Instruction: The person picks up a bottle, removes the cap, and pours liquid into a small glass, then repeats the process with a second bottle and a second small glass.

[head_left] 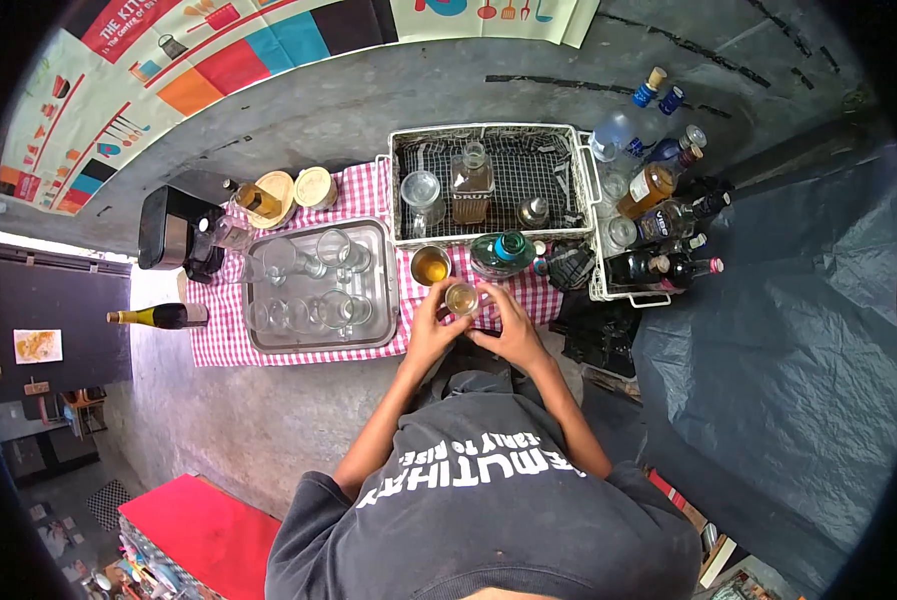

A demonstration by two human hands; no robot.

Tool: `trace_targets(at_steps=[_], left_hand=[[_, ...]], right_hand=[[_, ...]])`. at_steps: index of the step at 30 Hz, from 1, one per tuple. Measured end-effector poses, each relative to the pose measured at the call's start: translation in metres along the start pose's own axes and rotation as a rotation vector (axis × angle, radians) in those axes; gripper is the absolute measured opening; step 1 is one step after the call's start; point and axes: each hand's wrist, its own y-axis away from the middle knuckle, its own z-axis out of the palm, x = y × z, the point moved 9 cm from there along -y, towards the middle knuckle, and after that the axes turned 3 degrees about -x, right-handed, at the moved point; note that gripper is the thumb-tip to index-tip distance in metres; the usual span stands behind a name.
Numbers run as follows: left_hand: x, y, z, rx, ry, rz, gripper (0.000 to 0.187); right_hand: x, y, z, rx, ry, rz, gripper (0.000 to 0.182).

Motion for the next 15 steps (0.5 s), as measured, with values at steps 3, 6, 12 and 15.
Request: trace_targets(at_steps=[3,6,12,15], left_hand=[[-0.006,0.006,0.003,-0.002,0.033,0.003,0.057],[-0.010,0.006,0.003,-0.004,0.015,-0.013,0.058],[0.001,0.013,0.001,0.020,-0.114,-0.012,0.060],[0.017,0.011,0.001,-0.007,-0.188,0.041,0.059]], right_hand=[[0.002,-0.001,0.007,0.004,0.025,-0.017,0.066],[0.013,-0.005,0.011,0.012,0.020,-0.015,0.062],[0.016,-0.008,0.023,0.025,0.056,-0.046,0.058],[0.010,-0.010,0.022,0.026,0.053,-0.055,0.053]])
